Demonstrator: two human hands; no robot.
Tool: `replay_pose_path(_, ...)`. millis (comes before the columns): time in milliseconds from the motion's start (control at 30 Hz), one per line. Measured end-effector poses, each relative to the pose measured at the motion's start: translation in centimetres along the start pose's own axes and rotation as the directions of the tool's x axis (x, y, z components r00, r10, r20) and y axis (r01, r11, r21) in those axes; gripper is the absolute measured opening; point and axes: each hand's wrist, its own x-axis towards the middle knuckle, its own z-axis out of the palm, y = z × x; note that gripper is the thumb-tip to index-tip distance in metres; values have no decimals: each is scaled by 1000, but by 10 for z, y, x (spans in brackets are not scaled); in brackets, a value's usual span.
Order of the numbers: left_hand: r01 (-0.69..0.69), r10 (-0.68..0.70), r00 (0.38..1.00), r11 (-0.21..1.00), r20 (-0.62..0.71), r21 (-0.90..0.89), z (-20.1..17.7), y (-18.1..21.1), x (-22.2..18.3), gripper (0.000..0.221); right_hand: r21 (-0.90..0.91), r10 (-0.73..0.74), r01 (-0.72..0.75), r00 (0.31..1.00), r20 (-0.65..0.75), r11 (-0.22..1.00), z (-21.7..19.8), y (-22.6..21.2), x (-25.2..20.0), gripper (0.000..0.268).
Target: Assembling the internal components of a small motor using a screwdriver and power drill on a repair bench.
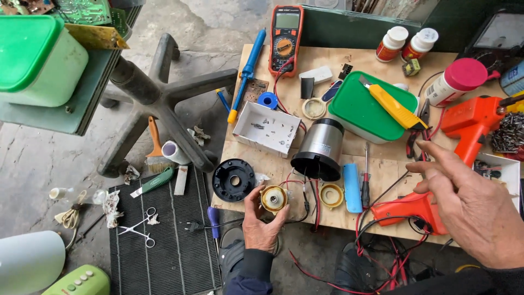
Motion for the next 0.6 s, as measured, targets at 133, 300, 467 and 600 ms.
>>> replay_pose_path(133,21,-21,1000,1000,-9,-20,1,0,2,78,-4,20,-20,999,43,1000,3,3,2,71)
replay_pose_path(300,-15,15,1000,1000,9,-5,1,2,4,78,-163,60,-49,996,62,985,7,6,5,77)
replay_pose_path(467,-23,23,1000,1000,-1,18,2,2,5,80,-274,2,12,999,50,962,16,22,9,76)
replay_pose_path(600,-49,49,999,999,-9,5,5,-4,6,81,-164,19,-15,1000,19,986,9,18,4,72)
